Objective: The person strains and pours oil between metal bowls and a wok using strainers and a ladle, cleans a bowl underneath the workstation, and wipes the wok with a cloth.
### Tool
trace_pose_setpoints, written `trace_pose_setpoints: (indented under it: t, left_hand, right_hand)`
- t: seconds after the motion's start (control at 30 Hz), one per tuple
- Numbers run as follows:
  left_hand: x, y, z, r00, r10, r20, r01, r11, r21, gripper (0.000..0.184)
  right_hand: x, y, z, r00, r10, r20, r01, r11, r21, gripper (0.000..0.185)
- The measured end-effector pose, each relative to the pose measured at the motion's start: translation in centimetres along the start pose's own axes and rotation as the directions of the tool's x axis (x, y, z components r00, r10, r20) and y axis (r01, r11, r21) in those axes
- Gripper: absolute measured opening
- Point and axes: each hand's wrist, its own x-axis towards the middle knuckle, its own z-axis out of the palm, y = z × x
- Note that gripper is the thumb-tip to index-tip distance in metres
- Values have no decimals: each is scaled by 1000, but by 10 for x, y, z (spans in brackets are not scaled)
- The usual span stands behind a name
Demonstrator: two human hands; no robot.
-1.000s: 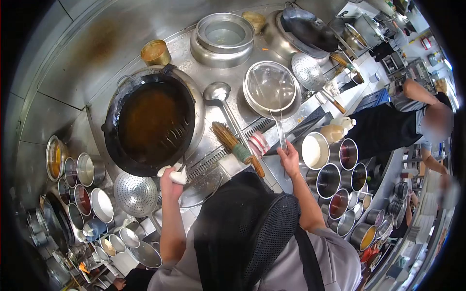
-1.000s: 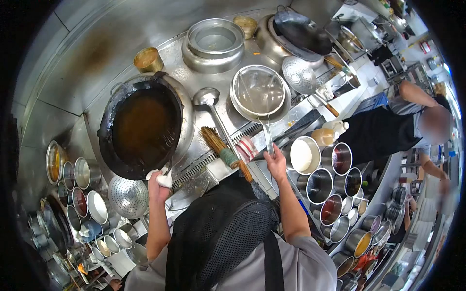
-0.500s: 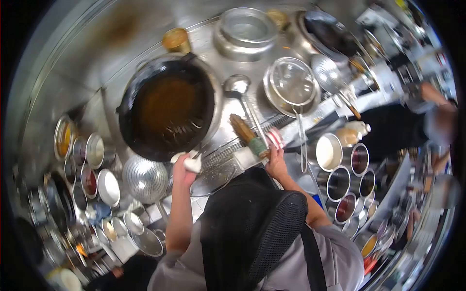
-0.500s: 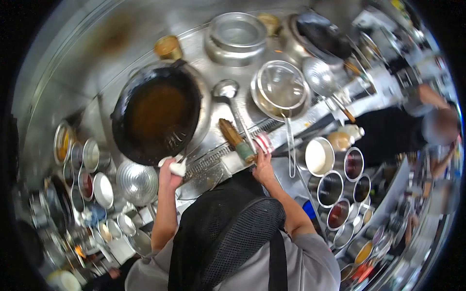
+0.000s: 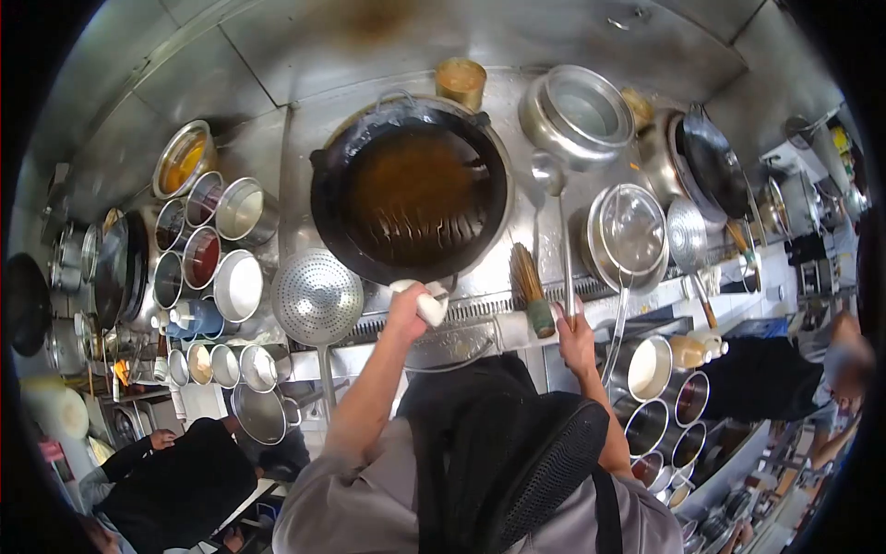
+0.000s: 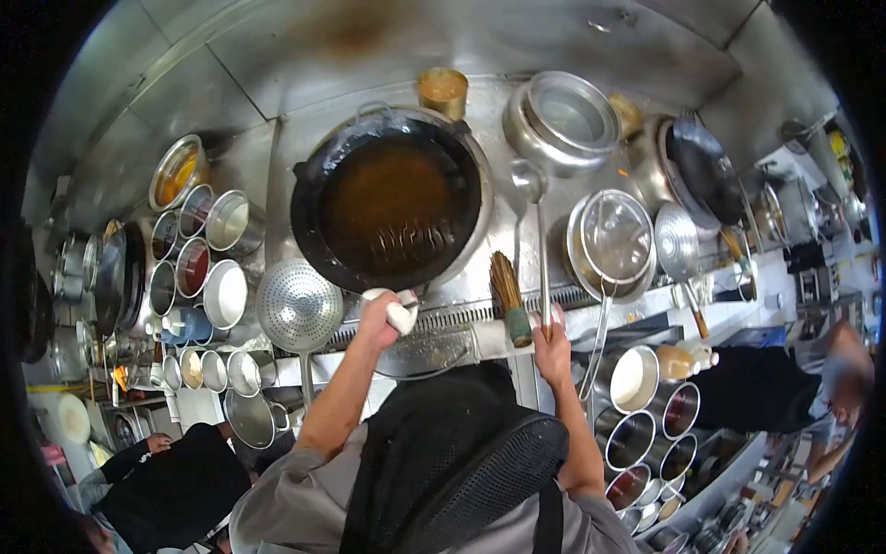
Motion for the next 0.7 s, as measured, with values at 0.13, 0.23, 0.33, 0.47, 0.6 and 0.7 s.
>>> trace_pose_setpoints:
  t: [0.13, 0.23, 0.33, 0.47, 0.6, 0.7]
  left_hand:
    - [8, -13, -15, 994, 109, 18, -109, 994, -14, 10]
    - [3, -8, -15, 991, 130, 29, -130, 991, 10, 7]
    - [3, -8, -20, 988, 150, 48, -150, 989, 3, 7]
    - [2, -11, -25, 986, 157, 56, -159, 987, 31, 10]
    - [-8, -14, -30, 986, 152, 65, -154, 988, 31, 18]
    - [-29, -14, -24, 983, 183, 34, -184, 982, 42, 18]
  right_hand:
    - [8, -40, -4, 997, 80, -21, -73, 970, 231, 25]
    - [15, -91, -18, 985, -81, -152, 73, 995, -62, 24]
    - [31, -129, -15, 991, -90, -102, 93, 995, 23, 22]
    - [65, -175, -12, 989, -144, -19, 145, 988, 51, 21]
    - [102, -208, -4, 978, -201, 50, 201, 980, 7, 21]
    - [122, -228, 5, 973, -191, 127, 189, 982, 25, 21]
